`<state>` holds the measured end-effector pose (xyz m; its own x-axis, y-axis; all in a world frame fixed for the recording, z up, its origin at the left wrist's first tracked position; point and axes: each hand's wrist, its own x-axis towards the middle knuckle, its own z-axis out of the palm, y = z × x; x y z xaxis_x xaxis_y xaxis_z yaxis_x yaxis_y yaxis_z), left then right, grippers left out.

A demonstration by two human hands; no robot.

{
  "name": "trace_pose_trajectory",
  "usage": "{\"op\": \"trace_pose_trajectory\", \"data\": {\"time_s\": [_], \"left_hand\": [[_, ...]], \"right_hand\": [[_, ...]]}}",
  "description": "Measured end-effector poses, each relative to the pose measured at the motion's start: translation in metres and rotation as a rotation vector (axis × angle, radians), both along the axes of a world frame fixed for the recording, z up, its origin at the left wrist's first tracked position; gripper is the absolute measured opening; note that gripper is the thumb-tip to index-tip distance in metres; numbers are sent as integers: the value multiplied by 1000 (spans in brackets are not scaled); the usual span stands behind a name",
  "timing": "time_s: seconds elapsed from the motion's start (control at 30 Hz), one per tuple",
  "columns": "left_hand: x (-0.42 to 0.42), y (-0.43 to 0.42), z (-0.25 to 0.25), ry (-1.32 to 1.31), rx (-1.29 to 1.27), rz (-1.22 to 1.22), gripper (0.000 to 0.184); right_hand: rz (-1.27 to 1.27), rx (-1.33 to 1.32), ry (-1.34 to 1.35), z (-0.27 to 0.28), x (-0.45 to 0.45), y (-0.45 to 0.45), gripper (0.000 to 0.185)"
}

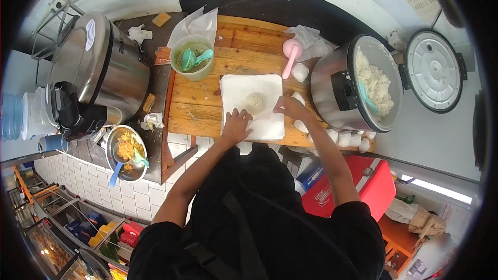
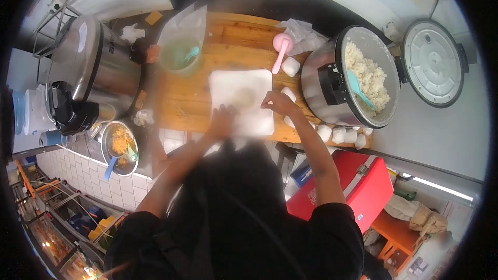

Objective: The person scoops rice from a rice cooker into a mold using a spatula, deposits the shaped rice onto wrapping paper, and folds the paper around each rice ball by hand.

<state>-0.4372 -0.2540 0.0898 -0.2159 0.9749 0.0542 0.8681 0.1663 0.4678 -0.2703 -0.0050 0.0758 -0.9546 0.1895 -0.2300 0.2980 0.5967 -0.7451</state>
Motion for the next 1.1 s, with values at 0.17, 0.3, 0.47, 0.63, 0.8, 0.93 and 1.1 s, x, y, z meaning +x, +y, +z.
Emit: {"op": "trace_pose_trajectory", "data": {"time_s": [0.17,0.3,0.47,0.63,0.8,0.93,1.1], "left_hand": [[1,13,-15,-8,-83,202,16],[-28,-12,-20,-6,21,277,20],[-62,-21,-61,-569,116,405,24],[-49,-9,-66,-791,132,467,32],[-35,-10,-67,-1339,94,696,33],[-21,-12,-54,-1337,97,766,34],[-33,-33,-113,-1028,157,639,36]], "right_hand": [[-75,229,112,42,4,-31,18],[-266,187,145,14,15,-19,13],[-677,-323,-121,-27,6,-3,16],[-884,-20,-143,-25,-12,-12,18],[-198,501,-69,19,-29,-49,49],[127,537,130,-10,-32,-85,73],[99,491,96,-16,-38,-80,80]]}}
